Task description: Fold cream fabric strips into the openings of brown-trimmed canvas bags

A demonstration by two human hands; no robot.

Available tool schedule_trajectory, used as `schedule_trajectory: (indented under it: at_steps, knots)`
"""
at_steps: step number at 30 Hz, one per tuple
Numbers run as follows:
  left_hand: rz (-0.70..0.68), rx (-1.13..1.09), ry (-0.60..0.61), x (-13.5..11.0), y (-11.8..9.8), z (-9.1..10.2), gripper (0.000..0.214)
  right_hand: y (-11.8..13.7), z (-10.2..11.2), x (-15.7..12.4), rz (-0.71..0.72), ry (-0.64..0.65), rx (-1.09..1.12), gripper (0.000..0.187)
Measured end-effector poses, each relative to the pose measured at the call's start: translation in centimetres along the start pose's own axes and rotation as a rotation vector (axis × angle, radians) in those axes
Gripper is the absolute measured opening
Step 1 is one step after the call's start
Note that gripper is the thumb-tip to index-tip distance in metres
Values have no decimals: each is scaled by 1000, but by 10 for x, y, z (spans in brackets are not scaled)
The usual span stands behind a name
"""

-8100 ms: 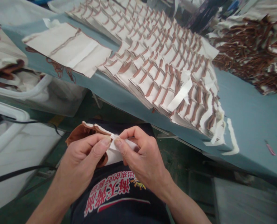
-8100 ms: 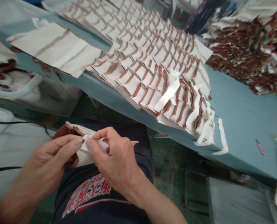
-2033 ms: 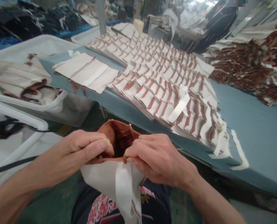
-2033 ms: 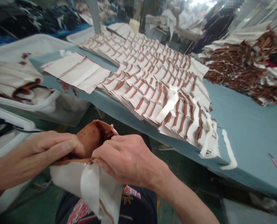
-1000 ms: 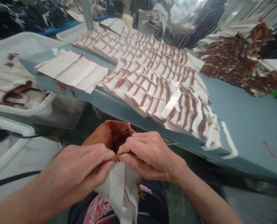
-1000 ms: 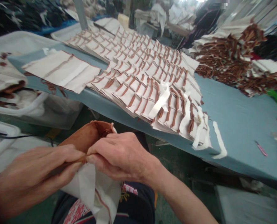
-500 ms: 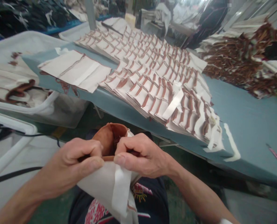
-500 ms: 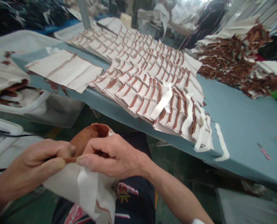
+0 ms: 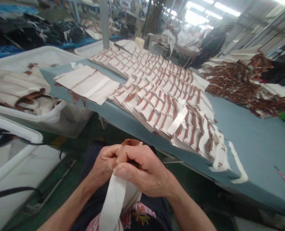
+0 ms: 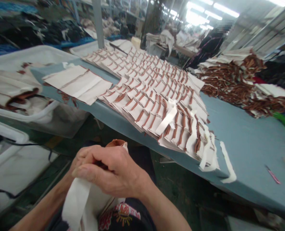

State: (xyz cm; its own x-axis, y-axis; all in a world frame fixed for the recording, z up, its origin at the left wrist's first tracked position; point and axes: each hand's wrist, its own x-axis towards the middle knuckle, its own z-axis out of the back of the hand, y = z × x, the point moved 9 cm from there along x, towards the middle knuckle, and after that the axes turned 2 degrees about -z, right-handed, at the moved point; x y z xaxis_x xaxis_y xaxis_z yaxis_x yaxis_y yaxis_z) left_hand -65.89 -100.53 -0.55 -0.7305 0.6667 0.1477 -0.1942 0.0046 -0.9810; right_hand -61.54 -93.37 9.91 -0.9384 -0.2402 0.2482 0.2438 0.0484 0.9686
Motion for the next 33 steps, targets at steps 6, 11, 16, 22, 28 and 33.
schedule_trajectory:
  at_steps: [6, 11, 16, 22, 28, 33]
  knots:
    - [14, -23, 45, -4, -17, 36, 64, 20, 12, -7, 35, 160, -440, 23]
    - [-37, 73, 223, -1, -42, 36, 59, 12, 17, 0, 7, 172, -460, 23]
    - [14, 174, 404, 11, -65, 28, 52, 3, 27, 10, -40, 154, -422, 26]
    - [125, 74, 561, 12, -62, 20, 52, -10, 32, 13, -110, 136, -325, 26]
    - [163, -6, 608, 8, -55, 15, 53, -20, 30, 12, -143, 158, -68, 20]
    - [43, 70, 507, 14, -67, 18, 47, -26, 34, 13, -118, 128, -54, 23]
